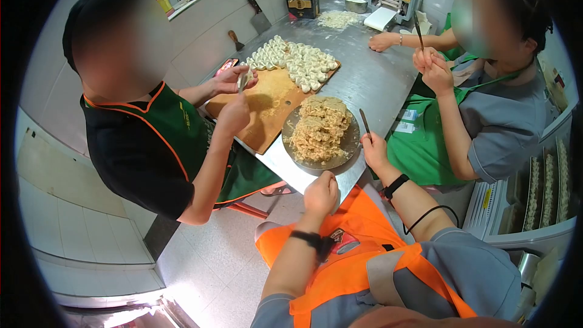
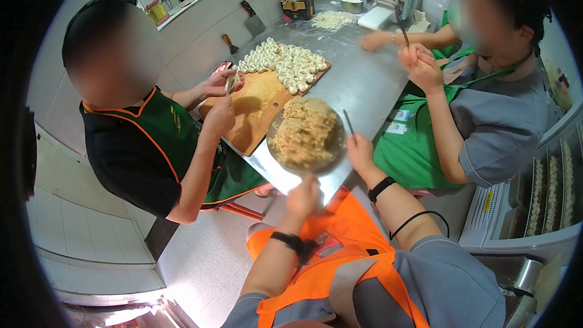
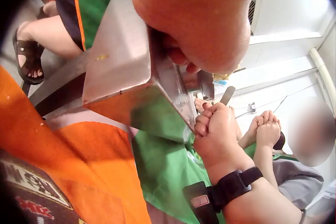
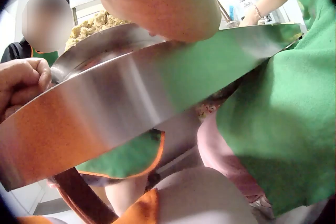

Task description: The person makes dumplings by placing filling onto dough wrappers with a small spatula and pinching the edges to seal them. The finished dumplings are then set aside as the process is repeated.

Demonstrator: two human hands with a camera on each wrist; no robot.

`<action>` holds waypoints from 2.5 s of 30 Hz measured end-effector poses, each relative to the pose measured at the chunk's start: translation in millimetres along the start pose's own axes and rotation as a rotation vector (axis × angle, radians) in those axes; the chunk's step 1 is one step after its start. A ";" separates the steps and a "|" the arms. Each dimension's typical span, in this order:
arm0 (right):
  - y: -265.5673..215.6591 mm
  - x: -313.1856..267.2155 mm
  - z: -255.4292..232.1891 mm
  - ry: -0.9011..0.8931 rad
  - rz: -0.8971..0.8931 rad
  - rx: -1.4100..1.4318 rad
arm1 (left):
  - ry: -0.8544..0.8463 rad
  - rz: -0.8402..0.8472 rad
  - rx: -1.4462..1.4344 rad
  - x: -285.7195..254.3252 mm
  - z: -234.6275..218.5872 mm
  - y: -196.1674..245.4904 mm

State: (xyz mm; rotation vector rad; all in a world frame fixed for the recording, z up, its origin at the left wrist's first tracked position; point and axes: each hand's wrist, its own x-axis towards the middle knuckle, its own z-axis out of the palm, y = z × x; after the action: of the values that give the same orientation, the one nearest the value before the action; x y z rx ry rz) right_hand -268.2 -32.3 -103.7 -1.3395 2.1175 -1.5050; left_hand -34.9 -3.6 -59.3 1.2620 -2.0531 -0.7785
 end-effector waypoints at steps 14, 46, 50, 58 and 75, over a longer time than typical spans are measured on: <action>-14.7 -5.9 -2.6 0.007 -0.048 -0.007 | -0.100 -0.051 0.020 0.0 -1.8 -1.6; -26.6 -11.1 -4.8 0.031 -0.176 -0.068 | 0.055 0.072 0.041 -2.4 -1.9 5.0; -26.9 -11.6 -4.3 0.028 -0.200 -0.065 | 0.046 0.056 0.041 -3.2 -2.0 6.2; -22.3 -10.4 -4.4 0.002 -0.208 -0.085 | 0.041 0.061 0.029 -3.1 -2.4 6.3; -21.2 -10.6 -5.1 -0.001 -0.228 -0.089 | 0.063 0.070 0.029 -3.8 -0.7 5.8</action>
State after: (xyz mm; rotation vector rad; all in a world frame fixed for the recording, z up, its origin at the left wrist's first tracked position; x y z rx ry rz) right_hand -254.0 -22.2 -86.9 -1.6615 2.1135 -1.5048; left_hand -36.2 1.9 -55.2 1.2082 -2.0532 -0.6715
